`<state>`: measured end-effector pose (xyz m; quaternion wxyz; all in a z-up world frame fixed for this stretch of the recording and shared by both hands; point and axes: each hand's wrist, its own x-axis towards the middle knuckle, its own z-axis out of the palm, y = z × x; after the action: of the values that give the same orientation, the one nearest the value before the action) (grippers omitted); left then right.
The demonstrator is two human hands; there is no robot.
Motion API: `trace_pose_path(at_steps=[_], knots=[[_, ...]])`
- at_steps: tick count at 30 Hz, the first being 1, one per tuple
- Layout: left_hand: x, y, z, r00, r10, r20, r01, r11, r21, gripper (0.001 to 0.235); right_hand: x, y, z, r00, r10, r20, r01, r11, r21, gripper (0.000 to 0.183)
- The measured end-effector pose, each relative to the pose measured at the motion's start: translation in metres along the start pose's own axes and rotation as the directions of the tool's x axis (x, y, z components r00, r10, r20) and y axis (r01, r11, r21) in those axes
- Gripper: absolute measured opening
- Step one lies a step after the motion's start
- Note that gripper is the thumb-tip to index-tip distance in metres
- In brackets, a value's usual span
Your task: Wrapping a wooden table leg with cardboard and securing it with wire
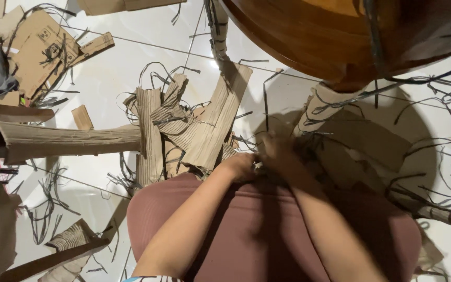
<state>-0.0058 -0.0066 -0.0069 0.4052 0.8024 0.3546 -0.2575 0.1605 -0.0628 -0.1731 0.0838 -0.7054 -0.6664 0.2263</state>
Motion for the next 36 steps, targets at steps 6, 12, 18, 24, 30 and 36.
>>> trace_pose_path(at_steps=[6,12,18,24,30,36], knots=[[0.011,0.002,0.004,0.999,-0.044,0.020,0.043,0.999,0.027,0.044,-0.001,-0.026,-0.024,0.963,0.182,0.198,-0.214,0.964,0.155,0.084],[0.041,-0.034,0.033,0.988,-0.152,-0.038,0.153,0.988,0.023,0.050,0.024,0.012,0.030,0.980,0.130,0.152,-0.164,0.956,0.244,0.091],[0.022,-0.031,-0.002,0.961,-0.214,-0.177,0.174,0.960,-0.217,0.058,0.016,-0.026,-0.014,0.982,0.080,0.169,-0.143,0.902,0.407,0.080],[0.039,-0.044,0.001,0.940,-0.272,-0.208,0.158,0.884,-0.440,0.063,0.013,0.004,-0.020,0.972,-0.116,0.205,0.003,0.876,0.483,0.037],[0.063,-0.052,0.011,0.938,-0.321,-0.134,0.014,0.422,-0.907,0.085,-0.004,-0.015,-0.062,0.897,-0.074,0.435,-0.244,0.739,0.628,0.046],[0.153,-0.075,0.078,0.920,-0.383,-0.082,0.070,0.367,-0.928,0.047,0.001,-0.002,-0.053,0.891,0.141,0.431,-0.429,0.570,0.701,0.036]])
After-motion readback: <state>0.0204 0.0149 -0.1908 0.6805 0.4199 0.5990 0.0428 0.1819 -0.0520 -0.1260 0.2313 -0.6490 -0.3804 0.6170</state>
